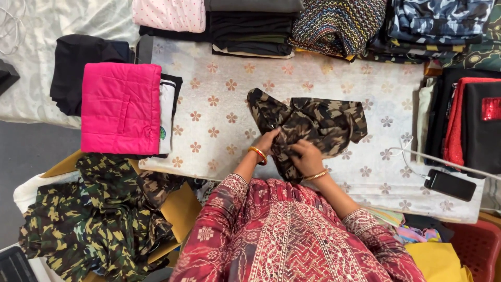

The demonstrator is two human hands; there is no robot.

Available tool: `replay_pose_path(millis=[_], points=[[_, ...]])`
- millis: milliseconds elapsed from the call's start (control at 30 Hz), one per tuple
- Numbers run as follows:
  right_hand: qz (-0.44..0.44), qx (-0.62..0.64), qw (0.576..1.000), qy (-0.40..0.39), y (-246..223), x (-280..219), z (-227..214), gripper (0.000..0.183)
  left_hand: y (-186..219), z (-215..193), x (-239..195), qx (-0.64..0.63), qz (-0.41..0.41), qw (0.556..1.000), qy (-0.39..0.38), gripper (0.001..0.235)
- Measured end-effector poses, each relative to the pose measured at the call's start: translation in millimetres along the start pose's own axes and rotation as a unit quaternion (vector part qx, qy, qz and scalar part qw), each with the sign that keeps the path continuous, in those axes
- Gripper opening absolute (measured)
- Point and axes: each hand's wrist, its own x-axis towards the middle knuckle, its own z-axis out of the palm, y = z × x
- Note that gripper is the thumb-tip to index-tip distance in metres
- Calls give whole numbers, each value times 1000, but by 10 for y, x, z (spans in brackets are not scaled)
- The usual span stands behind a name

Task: Folding camouflage-patterned pants and placing them on organized stacks on a table.

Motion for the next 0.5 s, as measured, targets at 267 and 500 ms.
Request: replay_pose_path(millis=[267,500], points=[[-93,-50,993,-58,-152,-64,-104,37,350,-54,39,-46,-61,997,-33,29],[-23,16,997,76,26,64,-140,73,1418,48,-654,-192,120,974,7,16]])
